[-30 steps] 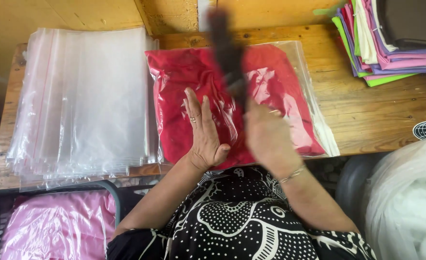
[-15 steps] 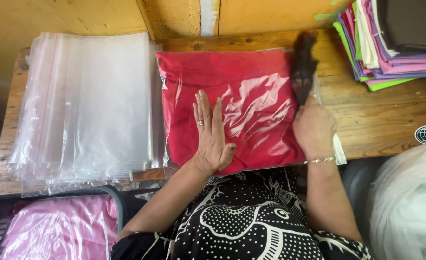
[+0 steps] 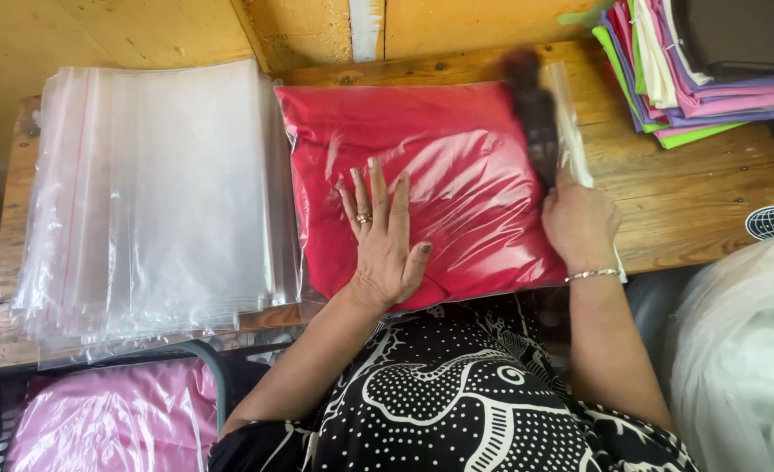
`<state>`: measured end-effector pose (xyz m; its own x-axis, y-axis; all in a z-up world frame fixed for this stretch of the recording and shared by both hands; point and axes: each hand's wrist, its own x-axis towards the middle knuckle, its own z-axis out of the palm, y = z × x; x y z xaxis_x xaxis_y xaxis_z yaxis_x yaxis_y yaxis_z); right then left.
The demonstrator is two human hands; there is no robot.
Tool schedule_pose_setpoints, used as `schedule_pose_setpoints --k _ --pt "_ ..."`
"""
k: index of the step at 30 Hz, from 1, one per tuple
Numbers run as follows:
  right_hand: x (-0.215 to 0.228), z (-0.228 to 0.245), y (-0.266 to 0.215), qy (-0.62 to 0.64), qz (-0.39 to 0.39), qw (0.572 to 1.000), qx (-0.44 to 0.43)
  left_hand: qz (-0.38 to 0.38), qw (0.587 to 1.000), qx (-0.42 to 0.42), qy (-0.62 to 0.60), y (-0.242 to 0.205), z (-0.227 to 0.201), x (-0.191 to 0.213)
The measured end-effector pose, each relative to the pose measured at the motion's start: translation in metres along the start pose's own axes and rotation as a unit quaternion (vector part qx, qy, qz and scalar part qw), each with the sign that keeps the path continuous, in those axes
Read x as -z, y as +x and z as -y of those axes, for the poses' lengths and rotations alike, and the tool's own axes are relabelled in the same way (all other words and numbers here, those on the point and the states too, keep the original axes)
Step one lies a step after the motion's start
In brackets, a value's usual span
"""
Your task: Inserting a red fabric item into a clear plastic bag and sealing it on a workshop table.
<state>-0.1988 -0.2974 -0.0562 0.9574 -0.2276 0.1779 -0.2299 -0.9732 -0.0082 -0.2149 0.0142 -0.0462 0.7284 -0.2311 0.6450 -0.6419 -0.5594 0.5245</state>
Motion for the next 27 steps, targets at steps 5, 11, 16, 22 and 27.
schedule_pose_setpoints --k 5,11,16,22,27 --pt "0.042 0.022 -0.016 0.068 -0.041 0.997 -0.002 -0.018 1.0 0.007 -0.002 -0.001 0.004 -0.005" --pt "0.061 0.132 -0.093 -0.031 -0.111 0.956 0.268 -0.03 0.999 0.02 -0.004 -0.002 0.002 0.0" --pt "0.057 0.083 -0.056 -0.039 -0.022 0.989 0.139 -0.016 0.999 0.02 0.019 -0.004 0.001 0.004" --pt "-0.002 -0.015 -0.014 0.039 -0.012 0.996 -0.085 0.003 0.999 0.017 0.033 -0.007 0.0 -0.002" --pt "0.063 0.1 -0.07 -0.084 -0.096 0.983 0.13 0.003 0.999 0.035 0.037 -0.006 0.0 -0.004"
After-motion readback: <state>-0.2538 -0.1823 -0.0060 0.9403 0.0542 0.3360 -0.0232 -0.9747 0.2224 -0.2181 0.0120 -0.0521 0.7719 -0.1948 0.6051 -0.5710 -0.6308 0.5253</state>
